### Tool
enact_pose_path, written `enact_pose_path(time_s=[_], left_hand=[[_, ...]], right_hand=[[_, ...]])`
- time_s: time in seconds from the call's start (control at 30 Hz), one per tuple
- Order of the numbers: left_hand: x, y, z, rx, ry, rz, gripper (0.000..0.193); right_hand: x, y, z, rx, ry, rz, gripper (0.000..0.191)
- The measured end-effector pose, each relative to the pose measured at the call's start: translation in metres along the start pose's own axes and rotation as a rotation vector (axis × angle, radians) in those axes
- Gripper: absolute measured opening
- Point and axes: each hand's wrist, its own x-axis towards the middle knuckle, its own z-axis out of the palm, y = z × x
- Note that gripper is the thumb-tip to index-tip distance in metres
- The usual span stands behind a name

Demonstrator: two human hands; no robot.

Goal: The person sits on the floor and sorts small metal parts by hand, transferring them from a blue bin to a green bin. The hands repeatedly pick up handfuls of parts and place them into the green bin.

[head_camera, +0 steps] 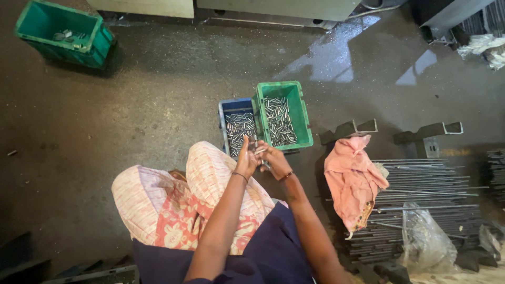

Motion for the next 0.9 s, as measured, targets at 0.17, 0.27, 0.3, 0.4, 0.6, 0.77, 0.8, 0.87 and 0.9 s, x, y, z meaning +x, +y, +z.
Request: enact_pose_path(time_s=[0.17, 0.27, 0.3, 0.4, 0.6, 0.77, 0.8, 0.87, 0.9], left_hand=[[0.004, -0.007, -0.003, 0.036, 0.047, 0.099, 0.055], [0.003, -0.008, -0.001, 0.083, 0.055, 0.089, 0.056], [0.002, -0.008, 0.001, 0.091, 0.058, 0.087, 0.055], [-0.001, -0.007, 0.004, 0.100, 0.030, 0.062, 0.055], [0.004, -0.009, 0.000, 0.256, 0.055, 0.133, 0.058], [0.018, -0.004, -0.012, -0.004, 0.331, 0.224, 0.055], [0.020, -0.004, -0.014, -0.087, 0.430, 0.233, 0.052], [0.023, -0.006, -0.019, -0.052, 0.459, 0.261, 0.052], [0.024, -0.008, -0.021, -0.031, 0.473, 0.271, 0.052]], right_hand=[[-0.001, -0.007, -0.004, -0.086, 0.077, -0.063, 0.023], [0.003, -0.003, -0.004, 0.024, 0.072, -0.097, 0.024], [0.004, -0.001, -0.003, 0.041, 0.090, -0.090, 0.025], [0.010, 0.008, 0.000, 0.065, 0.140, -0.086, 0.024], [0.019, 0.021, 0.002, 0.122, 0.162, -0.067, 0.023], [0.035, 0.010, 0.000, 0.621, -0.097, -0.056, 0.023], [0.041, 0.004, 0.001, 0.543, -0.013, -0.062, 0.026], [0.058, -0.010, 0.006, 0.389, 0.151, -0.079, 0.034], [0.067, -0.017, 0.007, 0.265, 0.224, -0.039, 0.035]])
